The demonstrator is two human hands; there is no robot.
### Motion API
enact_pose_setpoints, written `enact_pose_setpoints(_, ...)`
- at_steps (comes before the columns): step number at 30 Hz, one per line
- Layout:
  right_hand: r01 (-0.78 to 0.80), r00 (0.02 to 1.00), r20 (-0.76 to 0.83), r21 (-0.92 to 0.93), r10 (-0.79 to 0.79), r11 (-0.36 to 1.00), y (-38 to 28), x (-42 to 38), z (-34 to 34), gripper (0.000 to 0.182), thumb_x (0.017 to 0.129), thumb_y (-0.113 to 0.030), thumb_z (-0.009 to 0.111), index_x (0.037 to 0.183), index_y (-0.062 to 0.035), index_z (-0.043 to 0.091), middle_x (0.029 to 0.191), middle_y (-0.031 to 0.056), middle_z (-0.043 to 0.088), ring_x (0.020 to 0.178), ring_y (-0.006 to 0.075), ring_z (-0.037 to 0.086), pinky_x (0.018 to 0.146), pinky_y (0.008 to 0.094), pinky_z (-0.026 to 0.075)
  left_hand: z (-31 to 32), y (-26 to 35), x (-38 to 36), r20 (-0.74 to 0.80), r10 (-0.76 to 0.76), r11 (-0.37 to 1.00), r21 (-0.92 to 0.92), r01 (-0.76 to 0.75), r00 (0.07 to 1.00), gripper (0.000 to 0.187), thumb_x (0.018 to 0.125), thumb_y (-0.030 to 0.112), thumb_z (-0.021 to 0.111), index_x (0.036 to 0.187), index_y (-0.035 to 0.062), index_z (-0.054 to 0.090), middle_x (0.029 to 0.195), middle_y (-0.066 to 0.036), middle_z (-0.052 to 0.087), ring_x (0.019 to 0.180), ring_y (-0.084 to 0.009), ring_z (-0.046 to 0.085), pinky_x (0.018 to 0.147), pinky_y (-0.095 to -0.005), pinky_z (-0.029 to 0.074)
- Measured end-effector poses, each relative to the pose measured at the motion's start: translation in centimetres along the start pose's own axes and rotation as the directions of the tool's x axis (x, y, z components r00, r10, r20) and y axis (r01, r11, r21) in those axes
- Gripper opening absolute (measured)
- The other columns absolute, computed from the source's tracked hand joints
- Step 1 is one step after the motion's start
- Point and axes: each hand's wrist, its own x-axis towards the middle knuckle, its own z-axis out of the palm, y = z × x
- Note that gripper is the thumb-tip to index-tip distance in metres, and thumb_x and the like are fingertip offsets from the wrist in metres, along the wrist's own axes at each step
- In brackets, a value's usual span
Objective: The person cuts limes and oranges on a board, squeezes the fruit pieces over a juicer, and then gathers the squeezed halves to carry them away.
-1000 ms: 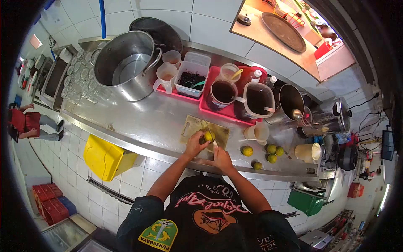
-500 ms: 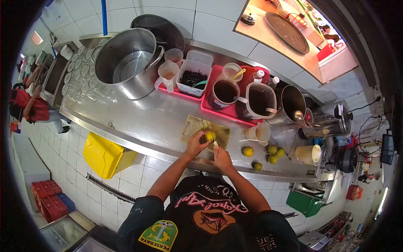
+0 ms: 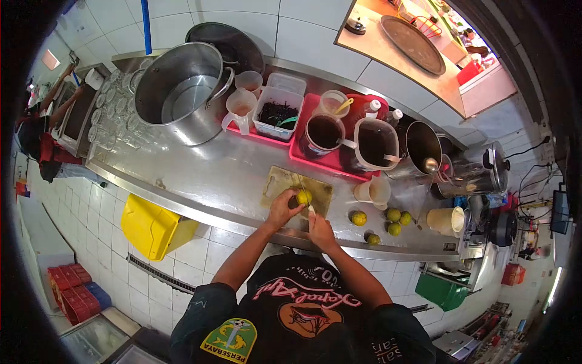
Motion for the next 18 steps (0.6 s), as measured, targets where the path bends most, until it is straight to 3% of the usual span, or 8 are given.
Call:
enact_pose_setpoints(2,0.023,1.000,0.014,0.060,-0.024,0.998,0.7,-1.7,-0.7,0.045,0.101,-0.039,0.033,0.097,-0.0005,0.054,0.083,0.0315,0.061,0.083,0.0519,0.058,0.071,0.0589,0.045,0.0,-0.1,-0.2,0.013,-0.019,1.000,-0.007,0.019,1.000,0.043,0.073,0.018,0.078,0.107,0.0017,0.058,0.106,-0.016,0.063,0.100,-0.0323,0.062,0.086,-0.0376,0.050)
enact_pose_setpoints(5,0.048,0.998,-0.035,0.064,-0.045,0.997,2.3,-5.8,-1.4,0.045,0.101,-0.040,0.032,0.096,-0.0013,0.054,0.084,0.0315,0.061,0.083,0.0521,0.058,0.071,0.0592,0.045,0.3,-0.6,-0.3,0.005,-0.018,0.999,-0.036,0.018,1.000,0.044,0.073,0.019,0.079,0.107,0.0017,0.058,0.107,-0.016,0.063,0.101,-0.0324,0.062,0.087,-0.0377,0.049)
enact_pose_setpoints(8,-0.015,0.999,0.045,0.021,0.014,1.000,3.1,-5.6,-1.5,0.046,0.101,-0.042,0.032,0.100,-0.0017,0.055,0.086,0.0318,0.061,0.084,0.0518,0.058,0.073,0.0594,0.045,0.8,-1.2,-0.4,-0.033,-0.003,0.999,-0.054,0.002,0.999,0.044,0.072,0.019,0.079,0.107,0.0017,0.058,0.107,-0.016,0.063,0.102,-0.0327,0.061,0.088,-0.0379,0.049)
enact_pose_setpoints(12,0.000,1.000,0.014,-0.008,0.000,1.000,2.0,-1.8,0.5,0.049,0.101,-0.041,0.031,0.096,-0.0005,0.057,0.087,0.0296,0.062,0.086,0.0510,0.058,0.076,0.0573,0.044,0.6,-1.1,-0.4,-0.027,-0.032,0.999,-0.045,0.031,0.999,0.043,0.072,0.019,0.079,0.106,0.0021,0.059,0.108,-0.016,0.063,0.102,-0.0330,0.061,0.088,-0.0382,0.049)
enact_pose_setpoints(18,-0.092,0.994,0.074,0.095,0.085,0.991,1.5,-4.4,-1.3,0.052,0.101,-0.042,0.031,0.105,0.0022,0.057,0.090,0.0327,0.062,0.087,0.0529,0.058,0.078,0.0561,0.046,0.6,-0.7,-0.5,-0.087,0.023,1.000,-0.016,-0.024,0.996,0.043,0.072,0.019,0.079,0.108,0.0045,0.060,0.103,-0.014,0.061,0.099,-0.0328,0.060,0.086,-0.0381,0.049)
